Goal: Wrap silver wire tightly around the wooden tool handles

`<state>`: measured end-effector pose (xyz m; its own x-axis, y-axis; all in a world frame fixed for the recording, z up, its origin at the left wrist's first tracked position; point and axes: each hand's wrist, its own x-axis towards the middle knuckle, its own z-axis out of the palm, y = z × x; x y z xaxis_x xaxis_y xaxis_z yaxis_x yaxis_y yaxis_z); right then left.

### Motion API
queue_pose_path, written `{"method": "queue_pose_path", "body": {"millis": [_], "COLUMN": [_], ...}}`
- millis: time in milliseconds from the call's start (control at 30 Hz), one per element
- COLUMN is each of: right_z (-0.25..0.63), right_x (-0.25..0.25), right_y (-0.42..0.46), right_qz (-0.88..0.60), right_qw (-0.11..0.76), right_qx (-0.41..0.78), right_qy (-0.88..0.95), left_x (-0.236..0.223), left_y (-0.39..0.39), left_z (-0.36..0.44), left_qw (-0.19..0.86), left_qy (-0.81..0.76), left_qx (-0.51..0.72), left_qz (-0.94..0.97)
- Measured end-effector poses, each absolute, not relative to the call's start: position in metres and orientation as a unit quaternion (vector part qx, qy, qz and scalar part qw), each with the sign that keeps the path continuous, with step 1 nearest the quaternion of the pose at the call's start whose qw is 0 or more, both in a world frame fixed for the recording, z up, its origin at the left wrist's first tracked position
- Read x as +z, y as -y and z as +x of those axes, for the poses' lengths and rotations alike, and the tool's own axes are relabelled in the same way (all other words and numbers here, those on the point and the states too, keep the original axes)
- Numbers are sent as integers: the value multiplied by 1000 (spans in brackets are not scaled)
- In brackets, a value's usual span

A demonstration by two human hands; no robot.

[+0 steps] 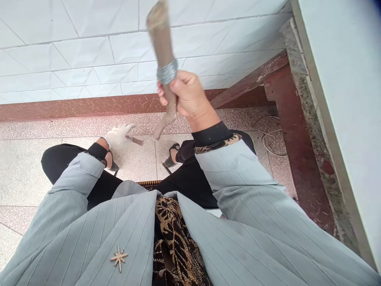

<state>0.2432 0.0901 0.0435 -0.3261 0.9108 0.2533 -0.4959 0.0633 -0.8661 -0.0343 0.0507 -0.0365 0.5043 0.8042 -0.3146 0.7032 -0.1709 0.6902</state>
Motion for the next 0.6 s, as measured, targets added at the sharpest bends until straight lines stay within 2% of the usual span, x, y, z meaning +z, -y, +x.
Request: {"method": "queue_pose_path", "body": {"millis": [100, 167, 233, 333, 433, 600], "right_z": [219, 210, 210, 220, 232, 245], "right_x": [35, 35, 38, 43, 45, 53], "right_y": [-79, -75, -75, -81, -89, -94], "right_qz": [-245, -254, -275, -323, -364, -442], "right_qw": [418, 382, 373, 401, 415, 325], "right_qx": [696, 705, 704, 693, 696, 702], "right_qy": [529, 542, 538, 505, 459, 454], "left_x": [-25, -18, -13, -8, -3, -3], "left_y": [-45, -42, -40, -39, -38, -41], "left_z": [-23, -11, -2, 3, 0, -9], "left_qw": [546, 614, 637, 612, 581, 449], "left_qy": [-419, -372, -367, -408, -450, -514], "left_qx": [162, 248, 310, 347, 273, 173], "left_qz": [707, 650, 603, 582, 621, 710]}}
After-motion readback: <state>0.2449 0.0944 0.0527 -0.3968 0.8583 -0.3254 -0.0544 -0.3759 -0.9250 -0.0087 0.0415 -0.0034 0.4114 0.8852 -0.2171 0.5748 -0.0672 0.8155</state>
